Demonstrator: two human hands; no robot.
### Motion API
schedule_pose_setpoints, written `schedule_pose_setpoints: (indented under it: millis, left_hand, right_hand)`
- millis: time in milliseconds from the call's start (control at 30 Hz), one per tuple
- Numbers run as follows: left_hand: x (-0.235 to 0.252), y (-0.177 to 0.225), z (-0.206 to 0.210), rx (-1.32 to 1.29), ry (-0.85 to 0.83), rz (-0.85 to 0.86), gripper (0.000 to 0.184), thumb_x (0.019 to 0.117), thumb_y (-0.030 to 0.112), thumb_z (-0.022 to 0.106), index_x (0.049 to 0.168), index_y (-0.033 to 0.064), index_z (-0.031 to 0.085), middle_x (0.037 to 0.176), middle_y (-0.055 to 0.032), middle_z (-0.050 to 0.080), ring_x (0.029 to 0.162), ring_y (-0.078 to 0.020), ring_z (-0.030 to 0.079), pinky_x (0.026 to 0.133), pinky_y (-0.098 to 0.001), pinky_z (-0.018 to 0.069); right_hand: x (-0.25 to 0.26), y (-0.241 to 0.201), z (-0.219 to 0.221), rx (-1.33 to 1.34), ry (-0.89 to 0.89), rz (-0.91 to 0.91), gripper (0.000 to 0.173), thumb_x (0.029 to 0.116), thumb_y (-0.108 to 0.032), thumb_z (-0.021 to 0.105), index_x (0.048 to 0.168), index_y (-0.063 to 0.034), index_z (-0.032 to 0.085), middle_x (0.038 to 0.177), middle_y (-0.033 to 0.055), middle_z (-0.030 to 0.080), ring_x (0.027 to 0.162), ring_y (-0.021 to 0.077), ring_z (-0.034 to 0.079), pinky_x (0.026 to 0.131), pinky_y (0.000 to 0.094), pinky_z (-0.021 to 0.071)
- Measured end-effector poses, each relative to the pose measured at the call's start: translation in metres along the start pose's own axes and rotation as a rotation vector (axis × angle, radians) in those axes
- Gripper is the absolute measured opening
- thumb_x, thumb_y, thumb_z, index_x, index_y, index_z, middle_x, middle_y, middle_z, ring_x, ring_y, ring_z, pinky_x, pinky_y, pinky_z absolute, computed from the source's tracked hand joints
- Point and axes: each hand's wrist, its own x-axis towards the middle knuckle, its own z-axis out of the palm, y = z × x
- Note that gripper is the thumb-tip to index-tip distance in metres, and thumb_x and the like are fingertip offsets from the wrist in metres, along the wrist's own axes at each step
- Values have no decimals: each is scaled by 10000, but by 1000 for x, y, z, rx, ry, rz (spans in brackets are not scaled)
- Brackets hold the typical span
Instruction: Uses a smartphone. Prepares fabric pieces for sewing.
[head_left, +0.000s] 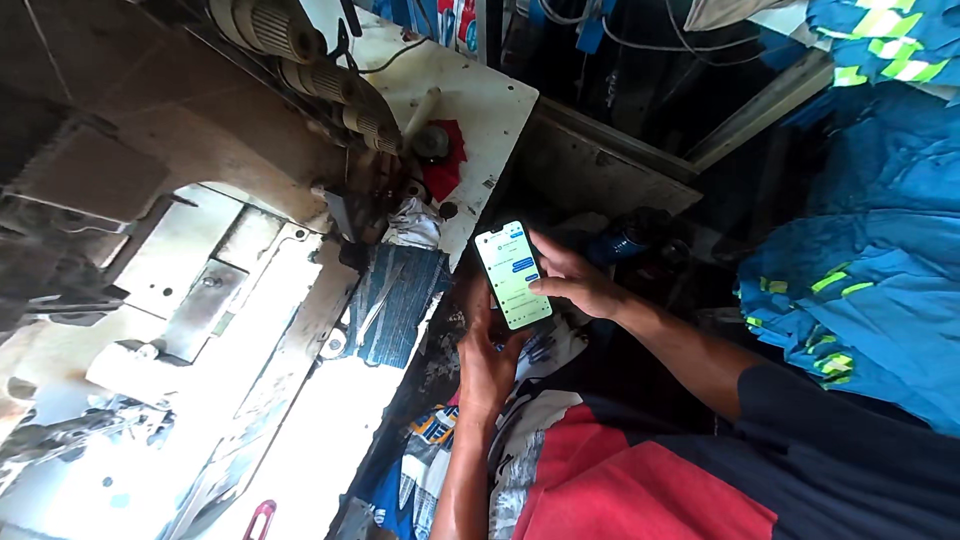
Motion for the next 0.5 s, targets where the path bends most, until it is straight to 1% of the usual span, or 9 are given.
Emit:
schedule_pose_setpoints:
  millis: [100, 167, 200, 233, 267, 333, 400, 500]
  left_hand:
    - [1, 1, 0, 16, -5, 1, 883, 849, 76, 822, 1587, 63, 337, 1090, -43, 753, 906, -157, 751, 833, -354, 662]
    - [1, 1, 0, 34, -1, 1, 879, 846, 71, 819, 1584, 56, 343, 1076, -43, 753, 897, -151, 749, 828, -350, 658]
    - [0, 1, 1, 34, 1, -1, 880, 844, 68, 819, 1584, 52, 342, 1074, -46, 753, 897, -152, 749, 827, -351, 659]
    - [0, 1, 0, 29, 3, -2, 884, 844, 66, 821, 1585, 51, 338, 1075, -48, 754, 898, -154, 750, 826, -352, 661]
    - [0, 2, 0, 25, 6, -4, 890, 844, 67, 821, 1588, 57, 333, 1073, -48, 754, 894, -156, 751, 823, -352, 661]
    - [1, 2, -1, 22, 12, -2, 905, 839, 71, 828, 1592, 69, 327, 1073, -47, 753, 886, -157, 749, 819, -352, 659]
    - [2, 1, -2, 32, 17, 4, 907, 836, 70, 829, 1593, 77, 330, 1072, -45, 753, 882, -154, 748, 813, -350, 659]
    - [2, 2, -1, 41, 21, 18, 898, 837, 66, 825, 1589, 61, 334, 1054, -47, 751, 862, -152, 744, 797, -347, 657]
  right_hand:
    - [-3, -1, -1, 9, -31, -13, 902, 924, -17, 640, 1661, -161, 139, 1487, 150, 535, 1276, 287, 611, 1050, 457, 553]
    - [-6, -4, -3, -13, -62, 28, 955, 913, 5, 638, 1668, -189, 86, 1483, 148, 539, 1254, 282, 626, 1019, 440, 575]
    - [-9, -5, -4, -37, -78, 64, 978, 918, -3, 639, 1671, -213, 52, 1461, 145, 558, 1206, 273, 656, 950, 421, 609]
    - [-11, -5, -4, -52, -90, 96, 997, 919, -7, 639, 1671, -236, 27, 1413, 156, 588, 1103, 280, 699, 808, 405, 647]
    - [-13, -5, -5, -55, -119, 127, 1020, 926, -2, 635, 1668, -262, -14, 1392, 162, 599, 1033, 286, 718, 725, 395, 653]
    - [-16, -2, -4, -44, -147, 173, 1063, 927, 0, 646, 1662, -299, -61, 1345, 176, 624, 923, 298, 733, 677, 393, 648]
    - [-17, 2, 1, -21, -122, 181, 1084, 915, 0, 667, 1661, -319, -52, 1302, 175, 642, 809, 281, 726, 624, 373, 637]
    - [-17, 5, 9, -16, -62, 169, 1109, 898, -22, 709, 1661, -337, -32, 1256, 158, 666, 728, 246, 707, 548, 337, 608]
